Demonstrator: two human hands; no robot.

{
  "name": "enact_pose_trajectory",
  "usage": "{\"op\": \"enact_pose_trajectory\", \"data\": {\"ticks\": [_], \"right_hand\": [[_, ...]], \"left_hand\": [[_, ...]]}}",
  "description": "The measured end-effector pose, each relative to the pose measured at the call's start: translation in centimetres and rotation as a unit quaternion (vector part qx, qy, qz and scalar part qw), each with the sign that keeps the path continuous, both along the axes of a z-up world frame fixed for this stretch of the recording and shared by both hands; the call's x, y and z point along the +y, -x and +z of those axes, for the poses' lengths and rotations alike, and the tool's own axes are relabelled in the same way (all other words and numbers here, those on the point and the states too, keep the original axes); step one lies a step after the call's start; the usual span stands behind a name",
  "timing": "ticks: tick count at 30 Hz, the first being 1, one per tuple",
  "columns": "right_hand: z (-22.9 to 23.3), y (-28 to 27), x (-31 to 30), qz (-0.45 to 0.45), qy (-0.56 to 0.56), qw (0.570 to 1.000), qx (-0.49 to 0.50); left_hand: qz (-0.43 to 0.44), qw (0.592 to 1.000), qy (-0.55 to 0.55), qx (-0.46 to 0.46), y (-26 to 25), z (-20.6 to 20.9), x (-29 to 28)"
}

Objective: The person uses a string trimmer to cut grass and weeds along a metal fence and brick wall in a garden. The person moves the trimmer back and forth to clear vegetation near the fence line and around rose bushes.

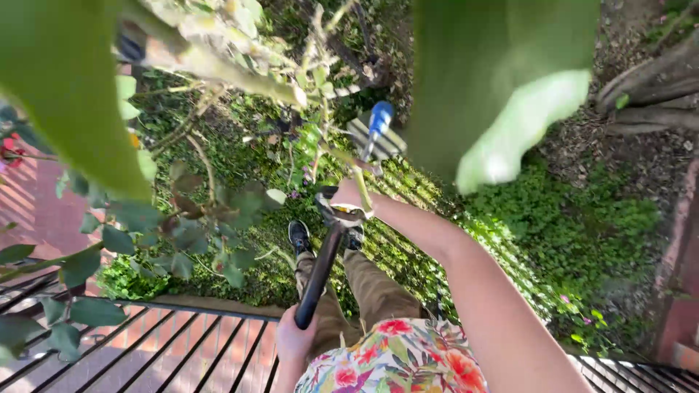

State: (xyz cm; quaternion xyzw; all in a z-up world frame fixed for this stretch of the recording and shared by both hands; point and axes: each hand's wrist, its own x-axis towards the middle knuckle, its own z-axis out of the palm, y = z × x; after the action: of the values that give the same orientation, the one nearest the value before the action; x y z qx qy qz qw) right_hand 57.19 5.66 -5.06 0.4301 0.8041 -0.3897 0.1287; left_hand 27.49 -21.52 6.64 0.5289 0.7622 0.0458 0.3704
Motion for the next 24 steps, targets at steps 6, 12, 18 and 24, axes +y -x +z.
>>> {"op": "enact_pose_trajectory", "data": {"ticks": [6, 12, 18, 24], "right_hand": [[7.1, 4.6, -1.5, -0.362, 0.235, 0.901, -0.034], [9.8, 7.3, -3.5, -0.327, 0.252, 0.911, 0.019], [7.8, 6.3, -2.2, -0.324, 0.267, 0.908, -0.009], [3.8, 2.0, 2.4, -0.38, 0.242, 0.891, -0.059]], "left_hand": [[0.005, 0.999, 0.024, 0.04, 3.8, 2.7, -4.5], [-0.006, 0.996, -0.054, 0.07, 5.9, 2.9, -8.4], [0.013, 0.996, 0.008, 0.093, 3.5, -0.2, -7.5], [-0.022, 0.998, -0.04, 0.045, -0.8, -2.4, -0.1]]}}
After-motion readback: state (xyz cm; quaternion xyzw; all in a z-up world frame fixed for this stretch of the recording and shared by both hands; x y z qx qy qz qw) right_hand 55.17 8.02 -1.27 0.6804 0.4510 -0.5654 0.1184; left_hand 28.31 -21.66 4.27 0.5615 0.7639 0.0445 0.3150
